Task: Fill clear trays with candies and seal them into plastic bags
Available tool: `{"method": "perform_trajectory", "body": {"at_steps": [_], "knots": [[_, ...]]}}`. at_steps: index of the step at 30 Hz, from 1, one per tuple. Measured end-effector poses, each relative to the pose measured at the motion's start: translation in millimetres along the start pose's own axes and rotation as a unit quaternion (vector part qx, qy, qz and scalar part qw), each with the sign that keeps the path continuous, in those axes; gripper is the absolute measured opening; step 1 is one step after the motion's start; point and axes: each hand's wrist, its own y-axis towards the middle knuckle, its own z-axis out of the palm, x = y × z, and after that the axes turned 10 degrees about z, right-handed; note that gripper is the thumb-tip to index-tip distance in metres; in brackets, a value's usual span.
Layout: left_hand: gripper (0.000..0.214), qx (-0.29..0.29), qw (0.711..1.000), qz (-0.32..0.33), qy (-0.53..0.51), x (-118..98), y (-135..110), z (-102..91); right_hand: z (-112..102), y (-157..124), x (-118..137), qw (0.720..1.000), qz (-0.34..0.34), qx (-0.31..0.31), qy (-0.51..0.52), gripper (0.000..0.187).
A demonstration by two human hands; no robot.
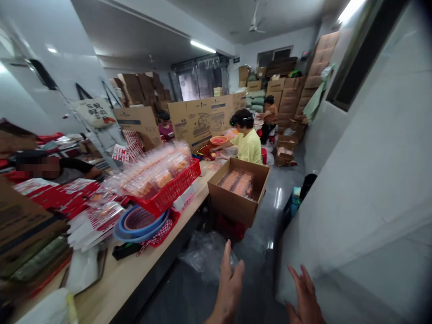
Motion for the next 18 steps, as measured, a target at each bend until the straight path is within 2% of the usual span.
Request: {"method": "perform_trajectory", "body": {"at_steps": [2, 4, 6, 8, 12, 15, 18], "knots": [[0.084, -0.002, 1.000, -0.002, 0.024, -1.8, 8.4, 15.5, -4.2, 19.3, -10.6, 0.998, 0.046, 0.008, 0.028, 0.061], [0.086, -0.039, 0.999, -0.016, 0.030, -1.9, 20.8, 27.5, -8.9, 37.2, -17.0, 0.990, 0.118, 0.021, 0.070, 0.061], [0.087, -0.080, 0.996, -0.034, 0.025, -0.1, 39.2, 37.5, -14.6, 55.9, -20.7, 0.978, 0.176, 0.030, 0.112, 0.066], [0.086, -0.101, 0.994, -0.039, 0.032, 3.8, 64.7, 46.8, -20.9, 76.0, -22.2, 0.969, 0.199, 0.023, 0.145, 0.072], [0.078, -0.130, 0.988, -0.020, 0.080, 16.3, 137.3, 67.9, -33.4, 122.9, -22.0, 0.961, 0.213, -0.006, 0.178, 0.077], [0.074, -0.162, 0.978, -0.025, 0.132, 26.9, 205.5, 85.5, -40.1, 166.8, -24.1, 0.947, 0.243, -0.002, 0.210, 0.084], [0.075, -0.188, 0.956, -0.060, 0.217, 36.2, 277.7, 100.2, -42.5, 217.2, -30.7, 0.934, 0.273, 0.001, 0.232, 0.086]]}}
